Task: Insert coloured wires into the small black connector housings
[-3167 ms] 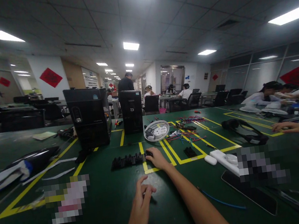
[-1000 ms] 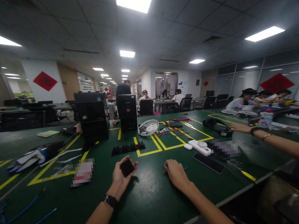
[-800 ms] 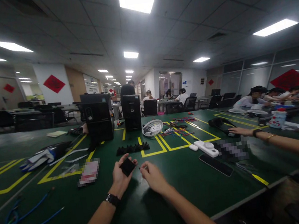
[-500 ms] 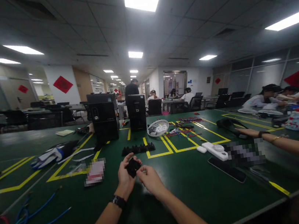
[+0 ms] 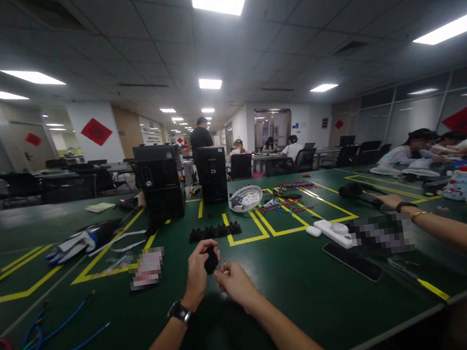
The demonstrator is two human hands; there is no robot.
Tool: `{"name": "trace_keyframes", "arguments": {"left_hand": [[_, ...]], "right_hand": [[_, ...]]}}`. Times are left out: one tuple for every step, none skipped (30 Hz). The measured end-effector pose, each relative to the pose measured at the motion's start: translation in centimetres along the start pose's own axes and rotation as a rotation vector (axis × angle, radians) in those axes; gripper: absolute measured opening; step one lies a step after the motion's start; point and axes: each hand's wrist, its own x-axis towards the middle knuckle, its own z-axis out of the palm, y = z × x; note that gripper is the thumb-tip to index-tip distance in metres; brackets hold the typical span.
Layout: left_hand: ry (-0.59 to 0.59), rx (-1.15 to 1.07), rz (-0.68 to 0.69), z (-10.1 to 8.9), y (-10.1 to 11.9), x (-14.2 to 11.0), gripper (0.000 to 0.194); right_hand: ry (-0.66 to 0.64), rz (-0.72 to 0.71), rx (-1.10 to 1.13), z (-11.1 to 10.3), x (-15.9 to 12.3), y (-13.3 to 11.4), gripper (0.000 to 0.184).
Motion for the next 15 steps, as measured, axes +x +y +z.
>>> {"name": "trace_keyframes", "arguments": {"left_hand": [[0.007,0.015,0.001,0.1,0.0,-0.1,0.019],[0.015,0.03,0.003,0.1,0.0,-0.2,0.018],[0.023,0.046,0.008,0.1,-0.2,-0.3,0.018],[0.027,0.065,0.014,0.1,-0.3,-0.3,0.019],[0.032,0.083,0.019,0.1,-0.5,-0.3,0.019],[0.04,0.091,0.022,0.1,-0.7,-0.2,0.02],[0.057,0.083,0.02,0.2,-0.8,-0.1,0.02],[0.079,0.058,0.012,0.3,-1.0,0.0,0.021],[0.105,0.021,0.0,0.5,-1.0,0.1,0.021],[0.127,-0.019,-0.016,0.6,-1.0,0.1,0.021],[0.141,-0.049,-0.03,0.7,-1.0,0.1,0.021],[0.143,-0.051,-0.041,0.8,-0.9,0.1,0.02],[0.138,-0.021,-0.046,0.8,-0.8,0.0,0.02],[0.125,0.042,-0.048,0.7,-0.7,-0.2,0.021],[0.114,0.129,-0.045,0.5,-0.6,-0.3,0.022]], "right_hand": [[0.016,0.006,0.003,0.0,-0.1,0.1,0.017],[0.036,0.014,0.008,0.0,-0.1,0.2,0.017],[0.055,0.024,0.015,0.0,-0.2,0.2,0.016],[0.069,0.033,0.026,0.0,-0.3,0.2,0.016],[0.075,0.041,0.042,0.1,-0.3,0.1,0.015],[0.071,0.047,0.063,0.1,-0.3,0.1,0.015],[0.057,0.049,0.089,0.1,-0.3,0.0,0.016],[0.037,0.048,0.119,0.1,-0.2,0.0,0.016],[0.015,0.044,0.15,0.1,-0.2,0.0,0.018],[-0.003,0.038,0.178,0.1,-0.1,0.1,0.019],[-0.015,0.032,0.198,0.0,0.0,0.2,0.02],[-0.017,0.029,0.209,0.0,0.0,0.4,0.021],[-0.011,0.029,0.209,-0.1,0.1,0.5,0.022],[-0.004,0.033,0.198,-0.2,0.0,0.6,0.022],[0.001,0.042,0.178,-0.3,0.0,0.7,0.023]]}}
